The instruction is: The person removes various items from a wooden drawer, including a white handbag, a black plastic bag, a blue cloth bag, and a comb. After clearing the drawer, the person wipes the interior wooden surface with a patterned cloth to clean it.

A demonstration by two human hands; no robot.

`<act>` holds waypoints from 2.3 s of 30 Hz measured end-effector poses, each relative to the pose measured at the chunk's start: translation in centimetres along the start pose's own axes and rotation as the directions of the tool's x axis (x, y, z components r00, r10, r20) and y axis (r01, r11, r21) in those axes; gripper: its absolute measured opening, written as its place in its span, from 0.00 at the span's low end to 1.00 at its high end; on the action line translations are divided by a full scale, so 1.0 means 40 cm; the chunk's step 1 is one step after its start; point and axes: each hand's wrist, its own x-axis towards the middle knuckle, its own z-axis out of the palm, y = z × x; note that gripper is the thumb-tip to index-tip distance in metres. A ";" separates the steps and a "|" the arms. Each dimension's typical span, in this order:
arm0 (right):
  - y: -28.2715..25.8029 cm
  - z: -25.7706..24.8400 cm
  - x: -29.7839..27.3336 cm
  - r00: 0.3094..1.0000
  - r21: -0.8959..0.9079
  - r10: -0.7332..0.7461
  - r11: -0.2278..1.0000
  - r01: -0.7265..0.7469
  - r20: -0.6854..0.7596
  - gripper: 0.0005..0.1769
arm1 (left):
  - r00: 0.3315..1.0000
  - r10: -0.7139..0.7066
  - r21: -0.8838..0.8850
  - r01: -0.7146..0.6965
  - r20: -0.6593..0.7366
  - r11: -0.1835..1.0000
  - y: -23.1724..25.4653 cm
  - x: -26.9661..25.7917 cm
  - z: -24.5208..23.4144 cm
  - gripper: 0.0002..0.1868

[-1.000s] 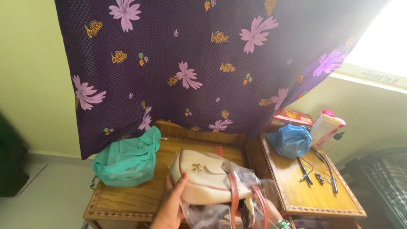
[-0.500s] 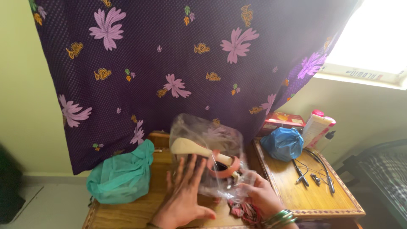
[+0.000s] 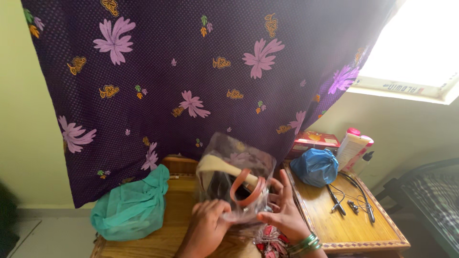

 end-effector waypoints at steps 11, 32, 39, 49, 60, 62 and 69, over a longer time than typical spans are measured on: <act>0.070 0.017 -0.096 0.978 -0.496 -0.115 0.848 0.188 0.174 0.18 | 0.831 -0.512 -0.639 0.518 0.217 0.569 -0.198 -0.225 0.104 0.85; -0.088 0.140 -0.087 0.938 -0.661 -0.219 0.667 0.344 0.268 0.33 | 0.971 0.023 0.188 0.024 -0.240 0.982 -0.015 -0.084 0.072 0.31; 0.014 0.142 0.024 0.926 -0.668 -0.315 0.645 0.371 0.210 0.16 | 0.999 -0.045 0.170 0.049 -0.029 0.984 0.029 0.003 -0.002 0.14; -0.071 0.131 0.159 0.922 -0.558 -0.370 0.792 0.247 -0.117 0.06 | 0.995 0.036 0.247 -0.012 -0.096 0.969 0.127 0.150 -0.084 0.15; -0.121 0.091 0.101 0.963 -0.689 -0.192 0.672 0.271 0.191 0.16 | 0.994 0.096 0.167 -0.102 0.042 0.981 0.066 0.222 -0.072 0.14; -0.115 0.091 0.062 0.935 -0.700 -0.220 0.620 0.355 0.279 0.16 | 0.989 0.136 0.180 -0.145 0.061 0.973 0.079 0.219 -0.076 0.10; -0.042 0.105 -0.049 0.912 -0.754 -0.371 0.546 0.365 0.173 0.11 | 0.971 0.227 0.107 -0.234 0.073 0.966 0.130 0.181 -0.119 0.13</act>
